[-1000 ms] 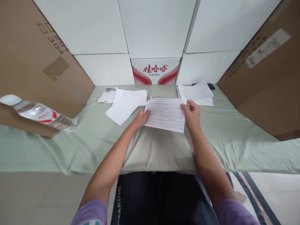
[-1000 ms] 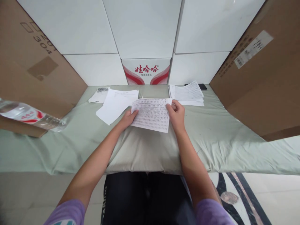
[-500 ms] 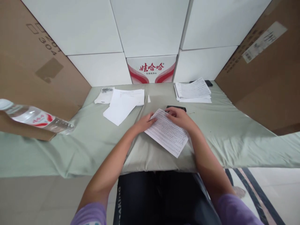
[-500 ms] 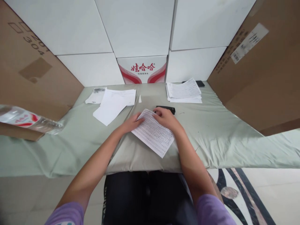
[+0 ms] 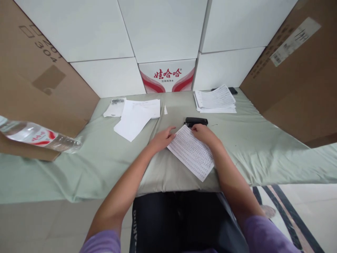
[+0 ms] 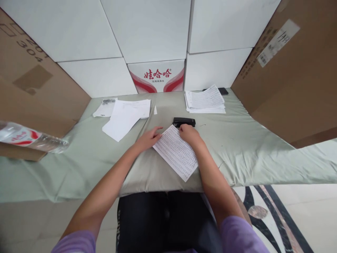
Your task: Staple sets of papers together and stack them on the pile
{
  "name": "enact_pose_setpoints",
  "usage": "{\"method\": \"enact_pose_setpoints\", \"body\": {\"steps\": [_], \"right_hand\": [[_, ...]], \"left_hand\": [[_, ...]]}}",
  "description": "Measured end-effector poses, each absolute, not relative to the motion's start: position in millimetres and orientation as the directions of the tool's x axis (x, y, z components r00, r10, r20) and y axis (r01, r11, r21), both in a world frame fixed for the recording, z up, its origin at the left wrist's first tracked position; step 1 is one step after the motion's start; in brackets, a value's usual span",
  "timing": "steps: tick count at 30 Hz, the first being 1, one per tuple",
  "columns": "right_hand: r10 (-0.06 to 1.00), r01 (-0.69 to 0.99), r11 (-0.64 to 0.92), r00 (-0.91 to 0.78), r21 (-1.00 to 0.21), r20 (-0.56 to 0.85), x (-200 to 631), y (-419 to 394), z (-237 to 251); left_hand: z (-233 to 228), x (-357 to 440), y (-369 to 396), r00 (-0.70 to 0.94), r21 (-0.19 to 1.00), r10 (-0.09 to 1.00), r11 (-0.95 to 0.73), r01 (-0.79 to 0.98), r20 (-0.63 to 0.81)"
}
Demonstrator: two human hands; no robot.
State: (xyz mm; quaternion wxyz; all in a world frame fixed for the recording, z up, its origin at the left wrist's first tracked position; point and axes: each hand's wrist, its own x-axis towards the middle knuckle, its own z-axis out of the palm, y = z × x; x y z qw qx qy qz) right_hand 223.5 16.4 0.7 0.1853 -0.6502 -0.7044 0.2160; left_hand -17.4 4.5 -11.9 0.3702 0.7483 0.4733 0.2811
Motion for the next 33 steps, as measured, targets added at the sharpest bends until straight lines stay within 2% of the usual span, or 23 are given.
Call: {"method": "enact_pose_setpoints", "body": {"steps": [3,7,13,19,26,33], "right_hand": [[1.000,0.848,0.002,-0.012,-0.531,-0.015,222.8,18.7,2.1],[0.999,0.850,-0.035,0.041,-0.525,-0.001,221.7,19.2,4.5],[0.995,0.890,-0.093,0.094,-0.445,-0.020,219.2,17.4,8.9],[0.994,0.883,-0.104,0.113,-0.458,-0.009,218.5,16.8,12.9],[0.998,0.864,-0.036,0.054,-0.502,0.022,224.5,13.9,19.3],[0.990,0.850,-0.040,0.103,-0.525,0.092,225.5,16.0,17.6]], "left_hand": [[-13.1,-11.5,1.1,0.373,0.747,0.923,-0.311,0.588,0.091],[-14.2,-5.5,-0.6,0.320,0.647,0.946,-0.274,0.711,0.049],[-11.8,-1.1,-1.9,0.272,0.565,0.960,-0.261,0.782,0.068],[-11.4,1.2,0.1,0.233,0.582,0.968,-0.244,0.775,0.096],[-15.3,2.1,3.1,0.205,0.594,0.970,-0.243,0.767,0.133],[-16.7,3.3,4.6,0.147,0.634,0.978,-0.207,0.745,0.146]]}}
